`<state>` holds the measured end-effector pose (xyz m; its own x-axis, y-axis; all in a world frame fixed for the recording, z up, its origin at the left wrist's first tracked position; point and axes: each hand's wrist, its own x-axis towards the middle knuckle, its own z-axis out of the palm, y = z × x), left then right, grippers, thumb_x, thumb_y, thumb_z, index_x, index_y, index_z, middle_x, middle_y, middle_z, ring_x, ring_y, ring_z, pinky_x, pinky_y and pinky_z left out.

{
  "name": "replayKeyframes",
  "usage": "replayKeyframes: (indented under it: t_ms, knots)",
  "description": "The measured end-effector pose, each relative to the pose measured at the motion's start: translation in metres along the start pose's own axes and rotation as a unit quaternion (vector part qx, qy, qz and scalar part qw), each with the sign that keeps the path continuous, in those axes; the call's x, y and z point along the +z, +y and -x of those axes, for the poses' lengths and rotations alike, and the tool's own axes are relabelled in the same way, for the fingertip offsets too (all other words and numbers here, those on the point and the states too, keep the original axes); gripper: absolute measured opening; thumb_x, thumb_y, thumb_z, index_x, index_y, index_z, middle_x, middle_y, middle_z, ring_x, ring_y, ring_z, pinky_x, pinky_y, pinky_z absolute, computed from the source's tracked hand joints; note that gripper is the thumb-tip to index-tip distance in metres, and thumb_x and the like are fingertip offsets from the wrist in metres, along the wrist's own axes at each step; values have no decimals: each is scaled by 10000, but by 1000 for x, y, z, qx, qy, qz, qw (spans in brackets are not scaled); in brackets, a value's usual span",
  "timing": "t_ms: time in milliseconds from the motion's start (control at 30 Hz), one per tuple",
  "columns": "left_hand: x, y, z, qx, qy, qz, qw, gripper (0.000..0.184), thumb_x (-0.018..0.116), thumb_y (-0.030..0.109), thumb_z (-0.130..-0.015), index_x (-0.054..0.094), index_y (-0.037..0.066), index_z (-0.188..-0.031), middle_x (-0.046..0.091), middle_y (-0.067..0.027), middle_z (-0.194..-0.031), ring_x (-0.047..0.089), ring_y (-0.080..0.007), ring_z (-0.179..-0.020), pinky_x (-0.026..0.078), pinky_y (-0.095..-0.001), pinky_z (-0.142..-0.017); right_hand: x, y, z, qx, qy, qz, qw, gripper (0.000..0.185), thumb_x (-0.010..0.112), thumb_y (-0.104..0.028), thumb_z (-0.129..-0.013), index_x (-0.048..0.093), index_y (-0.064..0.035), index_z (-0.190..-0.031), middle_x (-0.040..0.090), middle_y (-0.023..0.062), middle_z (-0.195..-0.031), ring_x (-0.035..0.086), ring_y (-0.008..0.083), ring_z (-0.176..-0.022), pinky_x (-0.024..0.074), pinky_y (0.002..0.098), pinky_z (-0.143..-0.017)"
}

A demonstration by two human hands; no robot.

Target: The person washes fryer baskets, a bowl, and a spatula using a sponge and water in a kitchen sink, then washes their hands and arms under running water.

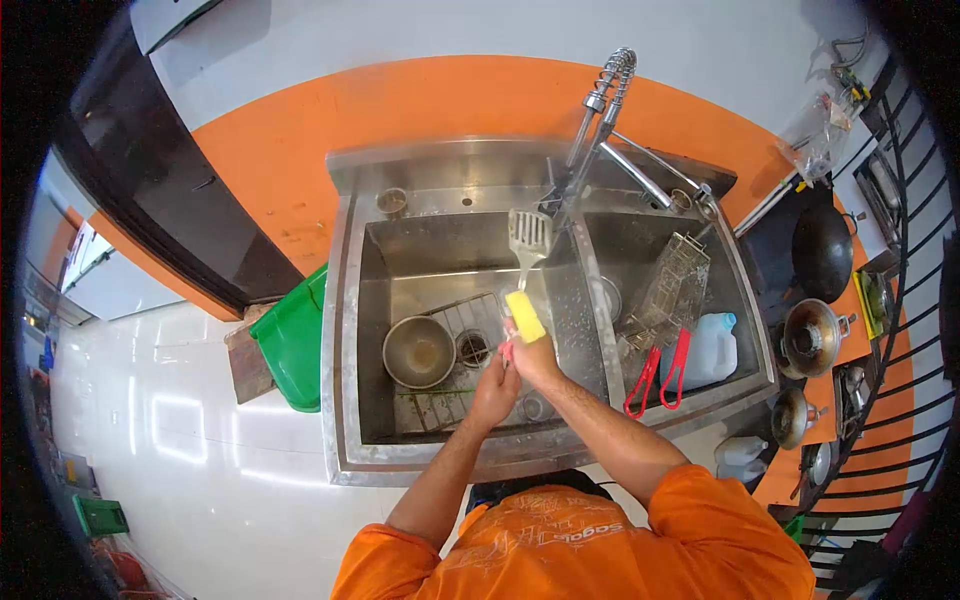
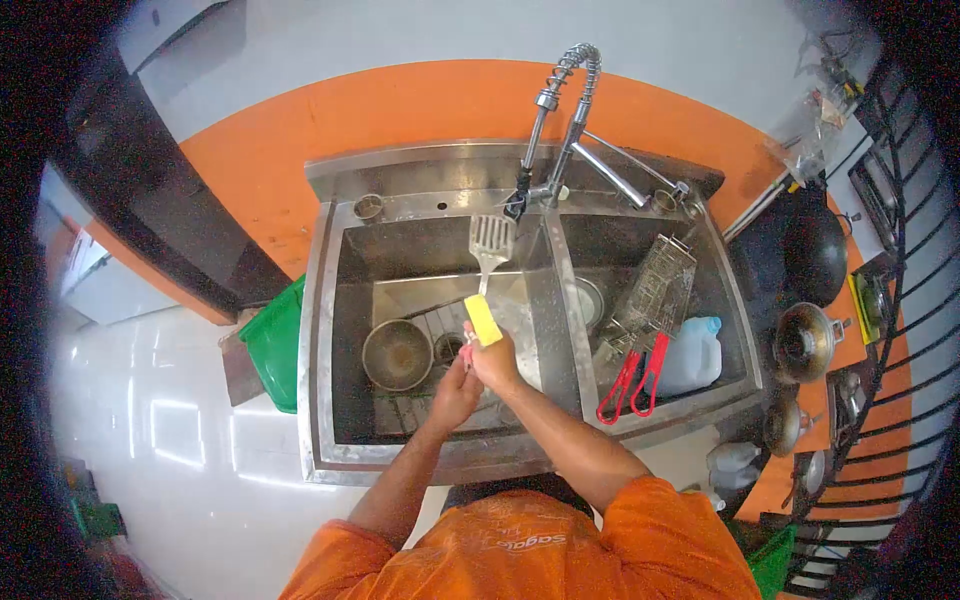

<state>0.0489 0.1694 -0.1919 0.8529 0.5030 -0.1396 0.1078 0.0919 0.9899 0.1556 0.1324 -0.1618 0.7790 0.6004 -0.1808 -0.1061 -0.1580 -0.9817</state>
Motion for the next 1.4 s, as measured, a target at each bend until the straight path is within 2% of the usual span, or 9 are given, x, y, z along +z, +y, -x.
replayKeyframes:
  t_ms: [67,233,433,533,800,1133,1167,1267,1400]
  knots:
    - [-13,23,2,-88,-98,62,989,391,446,304,-983,419,71,-1296,564,-19,-927,530,-106,-708,435,-246,-615,-9,3,-8,8,-2,-29,1000,133,514,-89,-930,602,0,-974,546,37,-578,520,121,-454,408,280,-412]
    - [-30,32,-50,21,23,112,993,393,421,388,-982,473,66,-1200,604,-46,-954,603,-155,-807,469,-259,-729,-14,-32,1,-4,-41,17,999,104,517,-97,-911,571,-16,-876,518,16,-551,502,100,-437,384,274,-393]
    - [-30,58,-99,11,35,163,986,309,440,333,-981,536,42,-941,583,-34,-757,616,-194,-765,509,-325,-695,1,-8,12,-48,-31,194,979,214,521,-152,-892,550,-7,-1047,648,184,-792,641,357,-824,483,431,-703]
    - [-27,61,-104,-18,67,221,973,264,433,289,-986,513,73,-856,531,-20,-683,585,-179,-685,515,-342,-653,8,-11,26,-29,-31,135,990,168,537,-187,-913,532,-25,-867,512,20,-563,485,151,-405,386,320,-380]
    - [-43,67,-126,-68,104,413,902,227,426,298,-991,455,134,-837,410,13,-623,468,-141,-591,487,-309,-630,-23,-25,60,121,-137,70,981,117,585,-154,-902,549,-42,-907,511,-4,-562,473,103,-423,385,272,-393]
    - [-81,65,-142,15,114,458,882,311,365,371,-1004,437,137,-813,378,31,-616,417,-119,-595,385,-261,-577,-64,-12,36,-30,-23,269,962,315,637,-334,-880,630,-29,-963,566,13,-616,535,105,-497,407,286,-463]
    - [-84,66,-140,32,119,463,878,315,364,380,-1002,437,137,-814,376,32,-616,407,-116,-590,375,-261,-572,-67,-24,31,3,-16,275,961,492,595,-471,-875,616,6,-994,647,154,-755,652,209,-710,487,368,-627]
    - [-89,67,-135,70,122,456,879,324,358,391,-1003,438,138,-816,362,36,-617,380,-106,-584,354,-270,-568,-64,-40,17,-129,48,239,961,570,448,-548,-915,647,-14,-897,627,166,-707,647,300,-705,482,412,-635]
    - [-75,75,-125,43,118,489,863,312,365,383,-1002,436,143,-815,347,42,-614,361,-97,-572,336,-260,-559,-37,-74,4,-15,17,394,919,548,419,-529,-919,628,-22,-919,635,200,-766,636,352,-750,486,455,-647]
